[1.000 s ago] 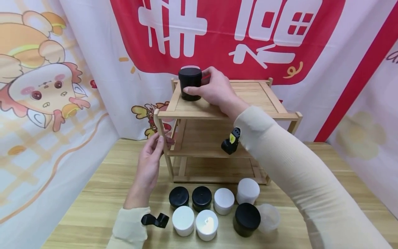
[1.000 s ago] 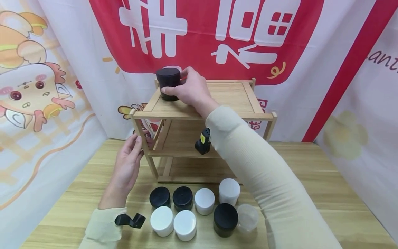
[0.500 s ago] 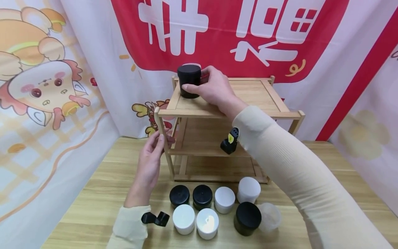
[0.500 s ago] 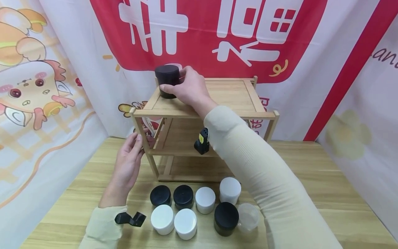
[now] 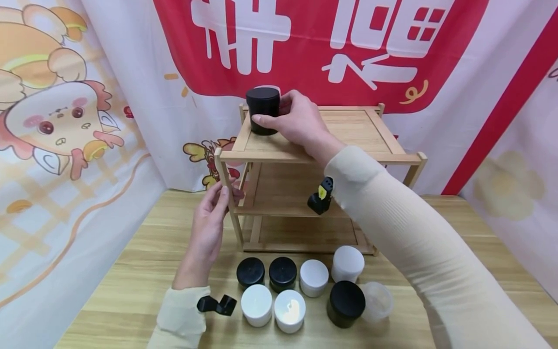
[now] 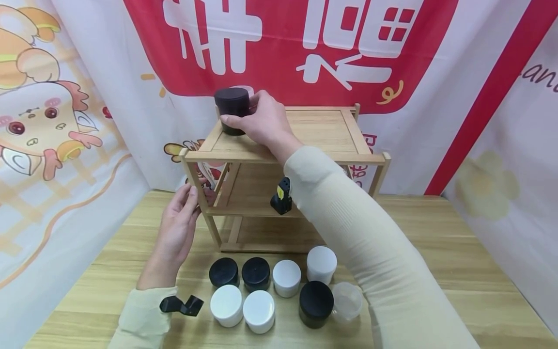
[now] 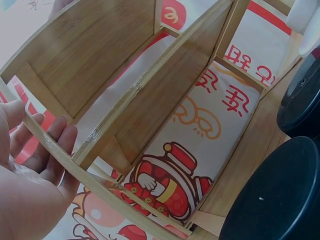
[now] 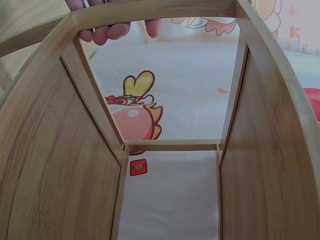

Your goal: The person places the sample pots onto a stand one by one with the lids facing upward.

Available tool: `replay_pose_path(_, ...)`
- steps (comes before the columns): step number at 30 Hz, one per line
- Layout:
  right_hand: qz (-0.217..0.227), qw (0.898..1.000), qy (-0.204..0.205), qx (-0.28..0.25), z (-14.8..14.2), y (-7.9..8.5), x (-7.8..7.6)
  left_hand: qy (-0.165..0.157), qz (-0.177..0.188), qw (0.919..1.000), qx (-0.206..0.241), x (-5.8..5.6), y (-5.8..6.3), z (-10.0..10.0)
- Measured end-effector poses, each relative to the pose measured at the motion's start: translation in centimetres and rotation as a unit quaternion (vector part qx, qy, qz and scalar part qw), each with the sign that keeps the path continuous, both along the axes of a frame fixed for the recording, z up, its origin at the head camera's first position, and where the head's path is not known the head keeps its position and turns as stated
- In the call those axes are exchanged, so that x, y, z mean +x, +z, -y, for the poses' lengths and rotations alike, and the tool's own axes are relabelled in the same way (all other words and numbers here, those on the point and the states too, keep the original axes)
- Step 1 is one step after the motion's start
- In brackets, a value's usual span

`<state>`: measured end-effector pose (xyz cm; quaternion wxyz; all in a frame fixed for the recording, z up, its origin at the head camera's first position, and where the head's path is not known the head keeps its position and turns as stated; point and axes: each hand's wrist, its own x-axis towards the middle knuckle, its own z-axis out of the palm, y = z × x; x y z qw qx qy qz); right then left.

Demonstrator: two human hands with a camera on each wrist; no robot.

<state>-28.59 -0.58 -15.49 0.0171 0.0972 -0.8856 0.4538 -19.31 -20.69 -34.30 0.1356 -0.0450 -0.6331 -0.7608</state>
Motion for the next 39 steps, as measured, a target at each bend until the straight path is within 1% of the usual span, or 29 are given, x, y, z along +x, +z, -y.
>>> replay_pose_path(8,0.002,1.000,-0.007,0.001,0.2,0.0,0.1,-0.002,-0.005,1.0000,0.001,0.0,0.0,0.1)
replay_pose_path(15,0.003,1.000,-0.025,-0.010,-0.2,-0.2,0.6,-0.001,0.014,0.9999,0.002,0.1,-0.3,0.1)
replay_pose_path(18,0.005,0.999,-0.033,-0.021,-0.5,-0.2,0.9,0.002,0.006,0.9999,0.008,0.1,-0.3,0.1)
replay_pose_path(22,-0.002,0.999,-0.036,-0.029,-1.2,0.0,1.2,0.006,-0.007,0.9999,0.008,0.0,0.1,0.2)
replay_pose_path(25,-0.012,0.999,-0.033,-0.026,-1.8,0.0,1.7,0.010,-0.004,0.9999,0.008,0.1,0.3,0.3)
replay_pose_path(29,-0.044,0.999,-0.017,-0.025,-2.8,-0.4,2.8,0.012,0.000,0.9999,0.009,0.2,0.4,0.5)
replay_pose_path(31,-0.072,0.997,-0.009,-0.027,-3.3,-0.8,3.6,0.012,0.000,0.9999,0.007,0.2,0.5,0.6)
replay_pose_path(34,-0.122,0.992,0.002,-0.039,-4.4,-1.7,4.9,0.013,0.003,0.9999,-0.001,0.2,0.5,0.7)
replay_pose_path(36,-0.166,0.985,0.005,-0.054,-5.1,-2.3,5.8,0.012,0.004,0.9999,-0.008,0.2,0.5,0.7)
replay_pose_path(39,-0.237,0.968,0.012,-0.075,-6.3,-3.1,7.0,0.016,0.002,0.9998,-0.012,0.2,0.4,0.7)
